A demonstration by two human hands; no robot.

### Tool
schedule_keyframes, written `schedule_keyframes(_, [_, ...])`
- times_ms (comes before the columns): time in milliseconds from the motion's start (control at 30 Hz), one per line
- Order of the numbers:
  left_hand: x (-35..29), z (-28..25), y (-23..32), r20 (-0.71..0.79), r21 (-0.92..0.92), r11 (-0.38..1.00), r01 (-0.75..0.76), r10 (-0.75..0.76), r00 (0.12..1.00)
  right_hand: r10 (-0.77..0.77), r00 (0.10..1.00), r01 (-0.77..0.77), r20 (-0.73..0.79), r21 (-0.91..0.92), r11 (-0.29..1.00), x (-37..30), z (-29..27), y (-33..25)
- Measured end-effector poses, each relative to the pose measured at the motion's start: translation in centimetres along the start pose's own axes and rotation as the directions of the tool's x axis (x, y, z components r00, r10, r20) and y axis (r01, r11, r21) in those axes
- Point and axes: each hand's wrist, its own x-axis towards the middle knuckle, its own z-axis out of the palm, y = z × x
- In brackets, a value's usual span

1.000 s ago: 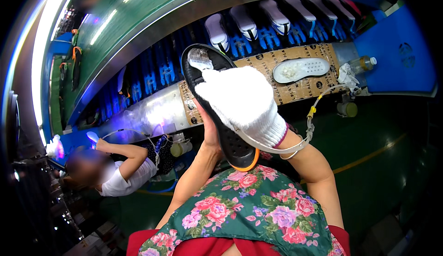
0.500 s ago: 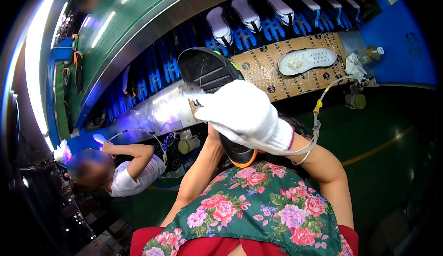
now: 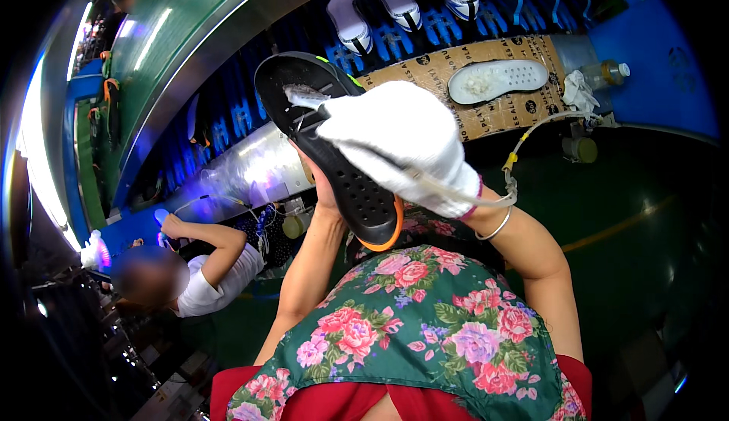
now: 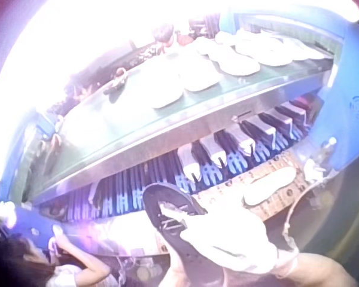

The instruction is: The person applies adhesive to the bottoms of various shoe outsoles using a brush and then places the soles onto a conveyor belt.

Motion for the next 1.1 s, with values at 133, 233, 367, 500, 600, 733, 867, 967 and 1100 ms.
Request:
schedule_keyframes(133, [0.2,-6.0,-1.1,0.248,-0.529,0.837,0.138,-0.003,0.969,-0.170,0.978,0.179,0.119,-0.078,0.981,-1.0,1.9,-1.0])
schedule_keyframes(233, [0.1,-4.4,0.2,-0.090,-0.030,0.999,0.022,-0.025,0.996,-0.087,0.993,0.080,0.083,0.077,0.994,-0.1,0.8,-1.1])
schedule_keyframes(367, [0.8,-2.1,1.9,0.051,-0.231,0.973,-0.026,0.039,0.998,-0.110,0.992,0.116,0.067,-0.098,0.988,-0.1,0.9,-0.5])
schedule_keyframes(500, [1.1,-3.5,1.8,0.267,-0.304,0.947,0.100,-0.016,0.964,-0.131,0.979,0.135,0.156,-0.019,0.991,-1.9,2.4,-1.6])
schedule_keyframes(600, [1.0,-2.6,2.4,0.102,-0.303,0.950,0.080,-0.051,0.993,-0.046,0.990,0.029,0.131,0.134,0.991,-1.4,2.1,-1.7])
schedule_keyframes(733, [2.0,-2.4,3.9,0.192,-0.122,0.993,-0.001,0.024,0.981,-0.172,0.972,0.201,0.162,-0.185,0.962,-1.4,1.9,-1.3])
schedule_keyframes(867, [2.1,-3.1,4.3,0.172,-0.192,0.981,0.039,-0.005,0.985,-0.110,0.981,0.096,0.161,0.097,0.991,-2.1,2.6,-2.6])
schedule_keyframes(967, [2.4,-2.2,4.3,0.130,-0.162,0.987,-0.009,0.031,0.991,-0.008,0.996,0.004,0.091,0.044,0.999,-1.7,1.6,-2.0])
schedule_keyframes(1100, [2.8,-1.7,4.8,0.117,-0.123,0.991,-0.056,0.070,0.991,-0.120,0.988,0.131,0.096,-0.118,0.984,-2.3,2.5,-2.4])
